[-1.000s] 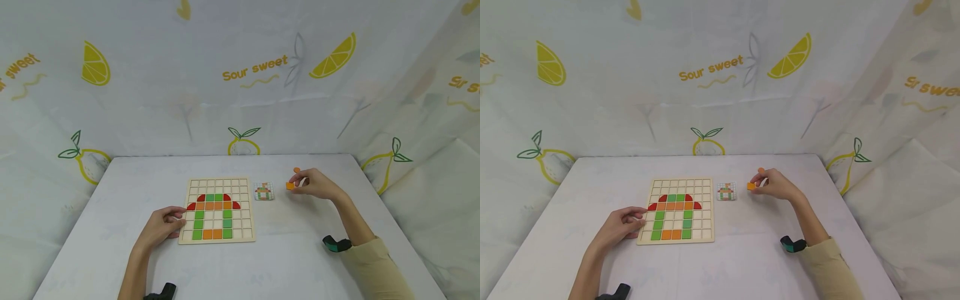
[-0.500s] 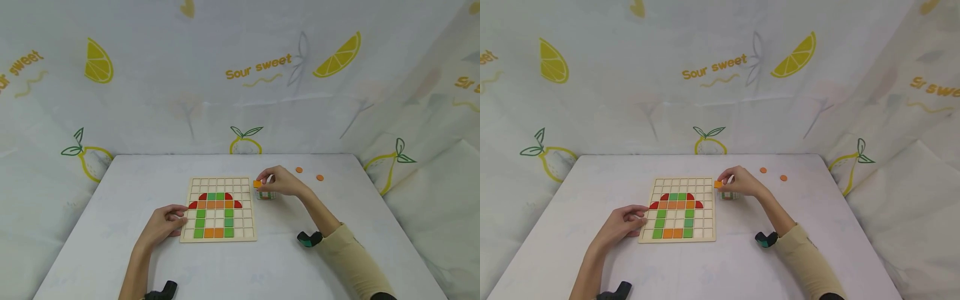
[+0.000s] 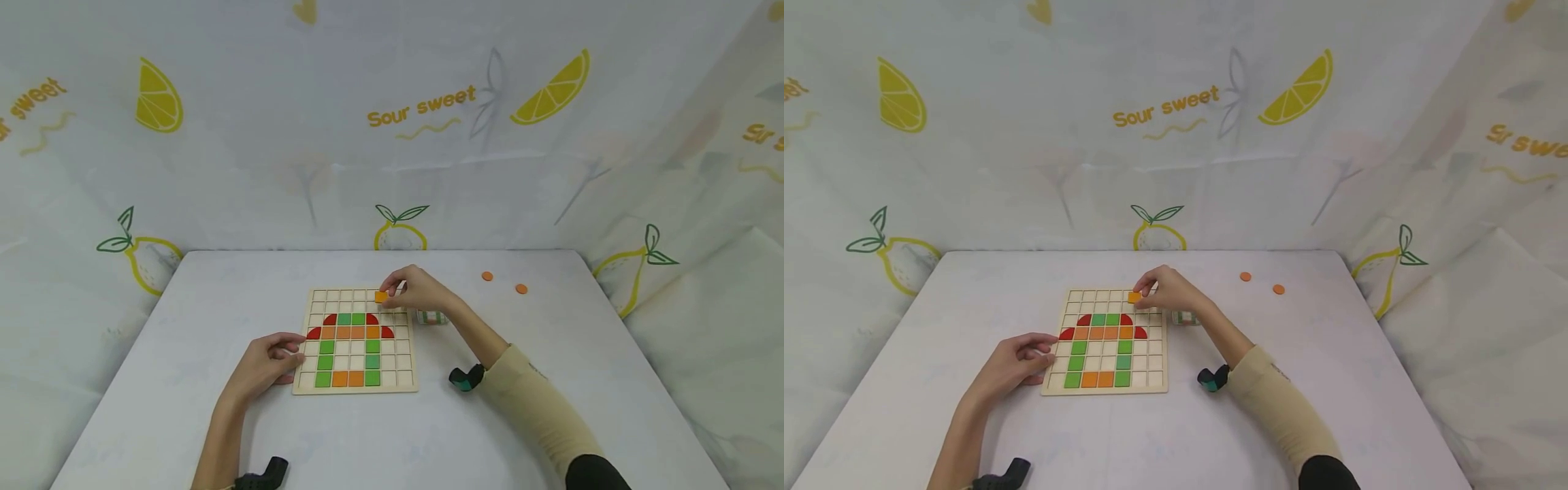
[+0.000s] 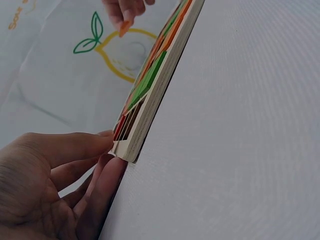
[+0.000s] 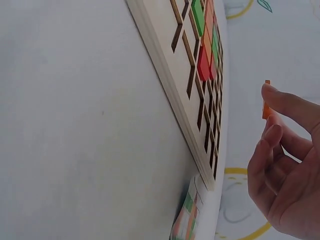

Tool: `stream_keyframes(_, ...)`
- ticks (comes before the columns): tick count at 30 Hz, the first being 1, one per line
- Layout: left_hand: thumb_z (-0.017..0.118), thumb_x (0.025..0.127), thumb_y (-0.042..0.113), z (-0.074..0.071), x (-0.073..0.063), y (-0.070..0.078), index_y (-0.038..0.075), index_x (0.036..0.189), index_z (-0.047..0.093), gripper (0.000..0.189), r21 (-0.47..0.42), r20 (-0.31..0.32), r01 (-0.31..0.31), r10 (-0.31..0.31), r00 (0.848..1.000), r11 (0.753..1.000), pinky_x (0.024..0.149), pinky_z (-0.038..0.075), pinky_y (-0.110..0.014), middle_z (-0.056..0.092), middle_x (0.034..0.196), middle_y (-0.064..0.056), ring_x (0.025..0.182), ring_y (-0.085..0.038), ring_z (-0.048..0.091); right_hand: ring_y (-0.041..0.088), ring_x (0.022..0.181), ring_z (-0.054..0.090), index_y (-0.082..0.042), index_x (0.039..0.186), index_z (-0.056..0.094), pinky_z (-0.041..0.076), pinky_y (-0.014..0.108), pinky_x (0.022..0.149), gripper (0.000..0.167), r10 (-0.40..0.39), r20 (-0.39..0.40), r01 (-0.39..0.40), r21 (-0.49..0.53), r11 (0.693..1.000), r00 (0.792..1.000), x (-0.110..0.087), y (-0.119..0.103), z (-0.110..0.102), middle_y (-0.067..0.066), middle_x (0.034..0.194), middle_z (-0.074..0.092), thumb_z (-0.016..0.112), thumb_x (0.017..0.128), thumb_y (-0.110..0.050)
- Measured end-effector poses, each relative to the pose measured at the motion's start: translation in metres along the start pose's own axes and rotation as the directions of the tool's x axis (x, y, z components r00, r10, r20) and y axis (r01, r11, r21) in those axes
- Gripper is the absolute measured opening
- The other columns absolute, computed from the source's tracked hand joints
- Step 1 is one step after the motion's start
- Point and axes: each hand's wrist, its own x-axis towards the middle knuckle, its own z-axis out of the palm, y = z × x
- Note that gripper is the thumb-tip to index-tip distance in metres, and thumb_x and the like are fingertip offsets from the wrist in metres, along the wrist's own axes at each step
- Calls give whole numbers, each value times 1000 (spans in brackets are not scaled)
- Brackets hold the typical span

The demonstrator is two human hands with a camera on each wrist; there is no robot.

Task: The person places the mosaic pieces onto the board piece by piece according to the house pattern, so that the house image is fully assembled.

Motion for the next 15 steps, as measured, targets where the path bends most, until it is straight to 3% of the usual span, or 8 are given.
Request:
stream_keyframes(8, 79, 97, 13, 0, 0, 0, 4, 136, 71, 41, -13, 1, -3, 3, 1000, 1000, 66, 67, -29, 65, 113, -13, 89, -20, 64, 12, 81, 58, -5, 108, 79, 49, 21, 73, 22, 25, 65, -25, -11, 1000, 998, 28, -9, 21, 1, 88, 68, 88, 91, -15)
stream_keyframes(15, 79, 97, 12, 0, 0, 1, 4, 136, 71, 41, -12, -4, 1, -1, 1000, 1000, 66, 67, -29, 66, 113, -13, 89, -20, 65, 12, 82, 59, -3, 108, 77, 51, 19, 76, 22, 97, 100, -96, -13, 995, 990, 38, -12, 33, 3, 89, 69, 87, 92, -13)
